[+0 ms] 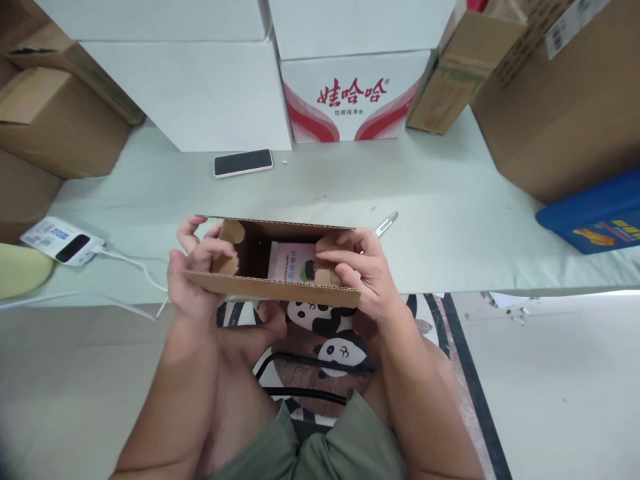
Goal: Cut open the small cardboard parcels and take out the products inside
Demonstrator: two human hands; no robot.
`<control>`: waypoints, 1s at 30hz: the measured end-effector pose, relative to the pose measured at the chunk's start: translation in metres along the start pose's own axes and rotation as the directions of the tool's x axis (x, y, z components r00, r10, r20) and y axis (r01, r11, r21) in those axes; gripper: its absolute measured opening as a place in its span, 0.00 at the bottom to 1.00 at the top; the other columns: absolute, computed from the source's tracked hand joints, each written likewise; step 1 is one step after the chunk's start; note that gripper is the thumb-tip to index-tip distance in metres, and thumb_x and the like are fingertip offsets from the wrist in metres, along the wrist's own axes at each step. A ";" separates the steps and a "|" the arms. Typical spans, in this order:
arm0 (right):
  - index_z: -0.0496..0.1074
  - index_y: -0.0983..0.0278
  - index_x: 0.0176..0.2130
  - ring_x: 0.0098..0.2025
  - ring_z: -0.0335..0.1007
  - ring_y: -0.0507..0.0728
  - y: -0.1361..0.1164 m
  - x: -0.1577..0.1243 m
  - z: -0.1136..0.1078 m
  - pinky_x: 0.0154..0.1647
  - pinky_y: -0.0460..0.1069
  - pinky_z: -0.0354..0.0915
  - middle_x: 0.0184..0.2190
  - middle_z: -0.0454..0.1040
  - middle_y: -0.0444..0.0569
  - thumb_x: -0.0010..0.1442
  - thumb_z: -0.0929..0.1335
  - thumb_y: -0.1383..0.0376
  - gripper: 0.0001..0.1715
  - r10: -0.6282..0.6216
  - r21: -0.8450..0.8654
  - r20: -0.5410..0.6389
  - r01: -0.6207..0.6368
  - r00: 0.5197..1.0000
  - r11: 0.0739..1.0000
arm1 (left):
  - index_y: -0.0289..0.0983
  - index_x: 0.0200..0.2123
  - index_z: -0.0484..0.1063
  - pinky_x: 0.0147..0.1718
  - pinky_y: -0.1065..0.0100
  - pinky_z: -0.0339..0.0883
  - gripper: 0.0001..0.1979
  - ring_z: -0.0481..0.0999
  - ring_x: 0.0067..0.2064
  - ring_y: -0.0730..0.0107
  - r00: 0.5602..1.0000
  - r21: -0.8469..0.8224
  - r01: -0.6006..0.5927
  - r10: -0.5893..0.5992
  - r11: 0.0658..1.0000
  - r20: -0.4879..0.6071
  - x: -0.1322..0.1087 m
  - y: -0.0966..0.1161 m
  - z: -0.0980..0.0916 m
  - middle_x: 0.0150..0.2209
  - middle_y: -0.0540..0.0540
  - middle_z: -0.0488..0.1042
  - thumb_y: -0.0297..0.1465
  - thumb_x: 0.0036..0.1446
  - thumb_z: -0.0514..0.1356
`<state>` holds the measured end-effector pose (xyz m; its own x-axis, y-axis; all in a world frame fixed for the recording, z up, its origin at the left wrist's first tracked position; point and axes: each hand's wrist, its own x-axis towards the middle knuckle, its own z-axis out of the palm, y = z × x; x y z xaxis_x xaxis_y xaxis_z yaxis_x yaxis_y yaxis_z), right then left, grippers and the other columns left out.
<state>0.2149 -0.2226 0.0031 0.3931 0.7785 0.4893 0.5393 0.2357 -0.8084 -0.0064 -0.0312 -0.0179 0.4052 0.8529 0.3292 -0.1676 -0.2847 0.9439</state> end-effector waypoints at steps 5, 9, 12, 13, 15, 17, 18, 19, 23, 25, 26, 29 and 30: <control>0.83 0.49 0.50 0.60 0.64 0.62 0.003 -0.007 -0.005 0.66 0.62 0.63 0.52 0.64 0.51 0.72 0.57 0.44 0.31 -0.004 -0.039 0.150 0.010 0.989 0.999 | 0.39 0.24 0.74 0.68 0.46 0.64 0.33 0.69 0.63 0.47 0.999 -0.044 -0.037 0.035 0.998 -0.030 0.001 0.004 0.005 0.60 0.42 0.64 0.60 0.61 0.51; 0.82 0.54 0.40 0.56 0.64 0.61 0.007 -0.007 0.003 0.61 0.62 0.65 0.48 0.61 0.51 0.72 0.57 0.44 0.31 -0.065 0.034 0.017 0.065 0.998 0.997 | 0.40 0.25 0.77 0.68 0.47 0.63 0.31 0.71 0.60 0.52 0.996 -0.088 -0.080 0.077 0.993 -0.034 0.001 0.004 0.007 0.59 0.44 0.62 0.57 0.64 0.50; 0.77 0.57 0.38 0.50 0.63 0.60 0.011 -0.007 0.011 0.58 0.62 0.66 0.46 0.58 0.50 0.72 0.57 0.45 0.28 -0.119 0.055 -0.144 0.128 0.982 0.990 | 0.42 0.27 0.78 0.67 0.52 0.65 0.29 0.71 0.62 0.52 0.997 -0.102 -0.077 0.074 0.992 -0.037 0.001 0.002 0.008 0.60 0.46 0.63 0.56 0.64 0.50; 0.75 0.57 0.38 0.49 0.63 0.59 0.012 -0.007 0.013 0.58 0.62 0.66 0.46 0.58 0.50 0.72 0.57 0.46 0.27 -0.130 0.055 -0.184 0.143 0.974 0.988 | 0.43 0.27 0.78 0.67 0.52 0.66 0.29 0.71 0.62 0.51 0.997 -0.108 -0.076 0.072 0.991 -0.040 0.001 0.002 0.008 0.60 0.46 0.63 0.56 0.63 0.51; 0.73 0.57 0.39 0.49 0.62 0.59 0.014 -0.009 0.017 0.59 0.62 0.65 0.46 0.57 0.49 0.72 0.57 0.47 0.25 -0.141 0.063 -0.234 0.160 0.962 0.985 | 0.43 0.27 0.77 0.66 0.52 0.67 0.27 0.71 0.62 0.51 0.997 -0.117 -0.068 0.064 0.991 -0.040 0.000 0.002 0.008 0.60 0.47 0.64 0.56 0.63 0.52; 0.71 0.56 0.39 0.49 0.61 0.59 0.015 -0.011 0.020 0.59 0.62 0.64 0.46 0.57 0.49 0.71 0.57 0.46 0.23 -0.134 0.076 -0.261 0.159 0.956 0.984 | 0.42 0.27 0.76 0.65 0.52 0.68 0.27 0.71 0.62 0.51 0.997 -0.122 -0.059 0.053 0.991 -0.051 0.000 0.002 0.009 0.60 0.47 0.64 0.57 0.63 0.52; 0.71 0.55 0.39 0.50 0.60 0.59 0.016 -0.012 0.022 0.59 0.62 0.64 0.46 0.57 0.49 0.70 0.57 0.45 0.23 -0.121 0.083 -0.272 0.149 0.955 0.985 | 0.42 0.28 0.75 0.65 0.52 0.68 0.27 0.71 0.62 0.52 0.997 -0.126 -0.057 0.049 0.990 -0.061 0.000 0.003 0.010 0.60 0.47 0.65 0.57 0.63 0.53; 0.70 0.55 0.39 0.50 0.60 0.60 0.016 -0.014 0.023 0.59 0.62 0.63 0.47 0.57 0.49 0.70 0.57 0.44 0.24 -0.105 0.089 -0.281 0.135 0.954 0.987 | 0.42 0.28 0.75 0.64 0.52 0.69 0.27 0.72 0.61 0.52 0.996 -0.135 -0.059 0.050 0.989 -0.073 0.000 0.004 0.011 0.59 0.47 0.65 0.56 0.63 0.53; 0.69 0.53 0.39 0.50 0.60 0.62 0.018 -0.017 0.028 0.58 0.64 0.63 0.47 0.57 0.49 0.68 0.55 0.40 0.26 -0.050 0.114 -0.300 0.088 0.953 0.990 | 0.40 0.27 0.73 0.57 0.54 0.72 0.23 0.76 0.53 0.57 0.986 -0.192 -0.121 0.095 0.974 -0.140 0.002 0.007 0.016 0.56 0.46 0.68 0.53 0.62 0.57; 0.69 0.54 0.39 0.49 0.61 0.62 0.018 -0.018 0.029 0.57 0.64 0.64 0.48 0.57 0.50 0.67 0.55 0.40 0.27 -0.033 0.112 -0.295 0.068 0.955 0.991 | 0.40 0.26 0.72 0.56 0.55 0.72 0.21 0.75 0.53 0.57 0.972 -0.190 -0.172 0.136 0.966 -0.191 0.004 0.009 0.020 0.51 0.45 0.71 0.50 0.62 0.57; 0.69 0.54 0.40 0.49 0.61 0.62 0.018 -0.018 0.029 0.57 0.64 0.65 0.48 0.57 0.50 0.67 0.55 0.40 0.27 -0.031 0.106 -0.292 0.064 0.956 0.992 | 0.41 0.25 0.72 0.56 0.56 0.71 0.21 0.74 0.55 0.58 0.963 -0.180 -0.199 0.158 0.963 -0.219 0.006 0.010 0.022 0.47 0.45 0.71 0.49 0.62 0.57; 0.69 0.55 0.39 0.49 0.61 0.62 0.018 -0.017 0.027 0.57 0.64 0.64 0.47 0.57 0.50 0.67 0.54 0.40 0.29 -0.054 0.062 -0.299 0.075 0.953 0.995 | 0.42 0.25 0.70 0.60 0.58 0.65 0.20 0.70 0.58 0.58 0.947 -0.154 -0.243 0.200 0.958 -0.253 0.009 0.011 0.027 0.39 0.45 0.70 0.47 0.63 0.55; 0.69 0.56 0.39 0.50 0.60 0.62 0.019 -0.016 0.026 0.58 0.64 0.64 0.47 0.57 0.50 0.68 0.54 0.40 0.29 -0.062 0.042 -0.302 0.078 0.951 0.996 | 0.41 0.25 0.69 0.60 0.58 0.64 0.19 0.70 0.58 0.58 0.951 -0.160 -0.241 0.199 0.957 -0.238 0.009 0.012 0.028 0.38 0.45 0.70 0.47 0.63 0.55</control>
<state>0.1991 -0.2154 -0.0286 0.5655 0.5506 0.6140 0.5364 0.3200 -0.7810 0.0206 -0.0390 -0.0032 0.1377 0.8582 0.4946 -0.4022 -0.4079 0.8197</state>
